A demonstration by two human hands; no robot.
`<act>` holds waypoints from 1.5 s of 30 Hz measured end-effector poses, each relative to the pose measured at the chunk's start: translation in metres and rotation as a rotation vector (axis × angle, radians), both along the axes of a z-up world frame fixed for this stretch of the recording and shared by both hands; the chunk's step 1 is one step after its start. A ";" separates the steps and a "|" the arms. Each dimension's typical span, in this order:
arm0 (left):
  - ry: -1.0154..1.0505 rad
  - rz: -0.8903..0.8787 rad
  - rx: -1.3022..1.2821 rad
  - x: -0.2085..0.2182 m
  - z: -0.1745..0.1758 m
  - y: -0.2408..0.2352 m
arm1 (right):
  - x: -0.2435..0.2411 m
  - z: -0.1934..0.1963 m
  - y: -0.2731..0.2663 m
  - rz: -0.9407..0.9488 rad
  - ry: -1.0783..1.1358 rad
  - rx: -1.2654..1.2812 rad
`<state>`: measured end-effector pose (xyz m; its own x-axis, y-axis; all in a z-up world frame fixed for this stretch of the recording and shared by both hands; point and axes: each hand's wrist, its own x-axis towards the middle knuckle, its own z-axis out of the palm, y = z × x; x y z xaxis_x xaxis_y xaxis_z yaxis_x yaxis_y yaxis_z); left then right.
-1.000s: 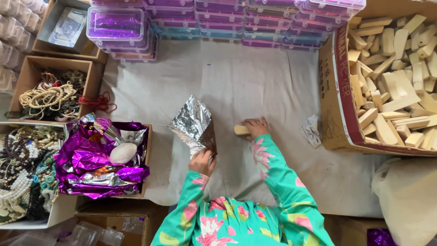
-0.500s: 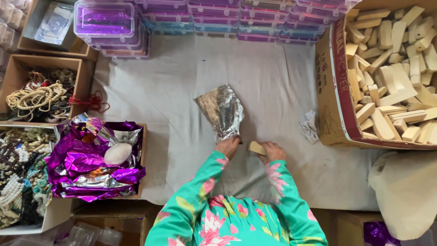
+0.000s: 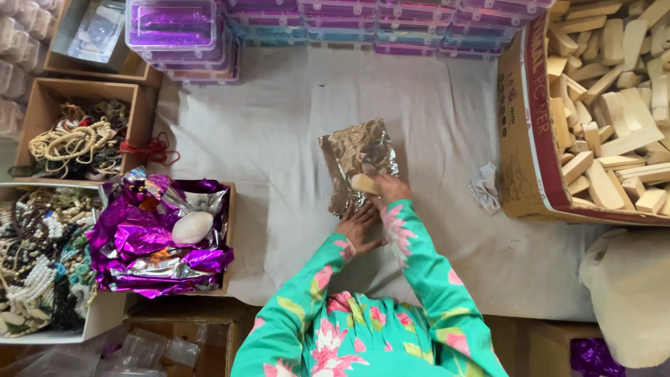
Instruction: The person wipes small wooden pieces with a white cloth on a table covered with a white sheet. They then wrap the cleaned wooden pieces in a piece of shiny foil and place the wrapped bundle on the table. The person repeats the process by picking up more wooden pieces from a cardboard box and wiping them with the cloth.
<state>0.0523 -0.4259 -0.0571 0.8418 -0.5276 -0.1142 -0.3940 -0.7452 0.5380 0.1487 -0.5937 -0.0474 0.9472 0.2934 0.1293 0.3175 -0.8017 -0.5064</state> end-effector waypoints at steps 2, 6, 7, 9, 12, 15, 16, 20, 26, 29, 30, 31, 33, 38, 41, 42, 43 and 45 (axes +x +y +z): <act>-0.073 0.006 -0.081 0.001 0.001 0.007 | 0.010 -0.020 -0.009 0.001 0.009 -0.132; -0.122 0.036 -0.283 -0.002 -0.040 0.026 | 0.007 -0.020 -0.027 -0.052 0.167 -0.157; -0.120 0.100 -0.340 -0.004 -0.063 0.032 | 0.005 -0.029 -0.030 -0.052 0.135 -0.130; -0.131 0.245 -0.359 -0.007 -0.075 0.047 | 0.002 -0.020 -0.026 -0.062 0.109 -0.151; -0.238 0.477 -0.304 -0.014 -0.059 0.064 | -0.004 -0.018 -0.025 -0.071 0.075 -0.168; -0.400 0.553 -0.179 -0.013 -0.047 0.064 | -0.006 -0.013 -0.024 -0.070 0.075 -0.185; -0.464 0.542 -0.123 -0.011 -0.046 0.063 | -0.006 -0.010 -0.023 -0.070 0.083 -0.202; -0.273 0.736 -0.074 -0.003 -0.050 0.046 | -0.019 -0.009 -0.024 -0.083 0.003 -0.137; -0.319 0.762 -0.073 -0.007 -0.042 0.035 | -0.035 -0.010 -0.030 -0.082 -0.099 -0.059; -0.415 0.678 -0.055 -0.007 -0.048 0.038 | -0.030 -0.009 -0.032 -0.078 -0.047 -0.051; -0.379 0.656 -0.047 -0.007 -0.048 0.040 | -0.026 -0.010 -0.032 -0.059 -0.012 -0.005; -0.344 0.635 -0.040 -0.006 -0.049 0.041 | -0.022 -0.011 -0.033 -0.038 0.023 0.041; -0.341 0.620 -0.040 -0.002 -0.051 0.040 | -0.017 0.014 -0.020 -0.023 -0.032 0.041; -0.313 0.584 -0.051 0.006 -0.049 0.046 | 0.003 0.015 0.001 0.092 -0.091 0.086; -0.274 0.586 -0.088 0.006 -0.044 0.050 | 0.006 -0.010 0.002 0.189 0.065 -0.144; -0.283 0.575 -0.077 0.006 -0.040 0.049 | 0.003 -0.012 0.001 0.182 0.088 -0.176; -0.293 0.564 -0.066 0.006 -0.036 0.048 | 0.000 -0.014 0.001 0.175 0.110 -0.209; -0.222 0.585 -0.060 0.012 -0.019 0.044 | -0.004 0.009 -0.002 0.168 0.118 -0.180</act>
